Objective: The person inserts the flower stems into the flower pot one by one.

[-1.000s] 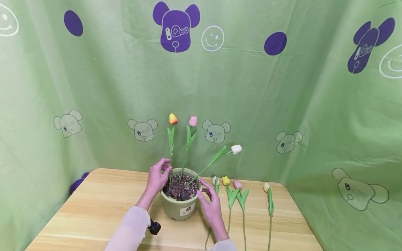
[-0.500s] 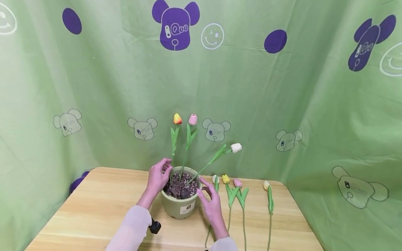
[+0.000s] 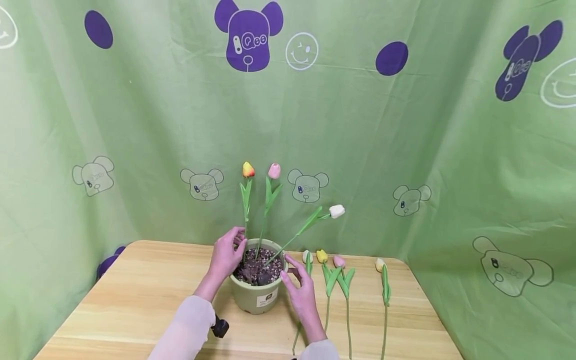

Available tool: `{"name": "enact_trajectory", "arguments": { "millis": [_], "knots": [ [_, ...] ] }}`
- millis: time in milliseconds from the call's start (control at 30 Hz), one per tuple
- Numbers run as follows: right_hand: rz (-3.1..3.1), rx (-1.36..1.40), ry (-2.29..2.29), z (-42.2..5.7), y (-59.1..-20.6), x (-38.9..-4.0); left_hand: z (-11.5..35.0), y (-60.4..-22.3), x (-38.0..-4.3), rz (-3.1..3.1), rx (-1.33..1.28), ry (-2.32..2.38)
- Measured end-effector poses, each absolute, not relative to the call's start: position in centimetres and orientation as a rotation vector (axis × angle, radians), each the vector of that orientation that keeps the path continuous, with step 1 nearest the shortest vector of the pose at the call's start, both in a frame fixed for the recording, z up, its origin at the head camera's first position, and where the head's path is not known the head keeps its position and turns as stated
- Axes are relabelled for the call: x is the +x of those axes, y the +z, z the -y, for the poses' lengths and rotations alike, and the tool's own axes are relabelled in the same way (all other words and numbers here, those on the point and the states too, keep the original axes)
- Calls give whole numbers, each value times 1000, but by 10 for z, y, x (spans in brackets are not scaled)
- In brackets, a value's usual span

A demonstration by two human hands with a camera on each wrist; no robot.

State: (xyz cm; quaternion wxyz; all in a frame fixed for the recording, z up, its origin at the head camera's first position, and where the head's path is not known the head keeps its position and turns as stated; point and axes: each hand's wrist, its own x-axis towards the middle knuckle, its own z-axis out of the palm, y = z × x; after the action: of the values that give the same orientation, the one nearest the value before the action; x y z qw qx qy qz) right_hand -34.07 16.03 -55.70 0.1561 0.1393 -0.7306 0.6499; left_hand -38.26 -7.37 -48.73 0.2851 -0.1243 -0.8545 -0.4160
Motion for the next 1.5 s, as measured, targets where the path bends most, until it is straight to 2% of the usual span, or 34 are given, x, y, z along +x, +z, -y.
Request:
{"name": "enact_trajectory", "arguments": {
  "millis": [600, 1500],
  "knots": [
    [2084, 422, 1875, -161, -556, -340, 72, -486, -375, 2216, -266, -1333],
    [2086, 439, 1845, -161, -557, -339, 82, -480, -360, 2162, -272, -1383]
  ]
}}
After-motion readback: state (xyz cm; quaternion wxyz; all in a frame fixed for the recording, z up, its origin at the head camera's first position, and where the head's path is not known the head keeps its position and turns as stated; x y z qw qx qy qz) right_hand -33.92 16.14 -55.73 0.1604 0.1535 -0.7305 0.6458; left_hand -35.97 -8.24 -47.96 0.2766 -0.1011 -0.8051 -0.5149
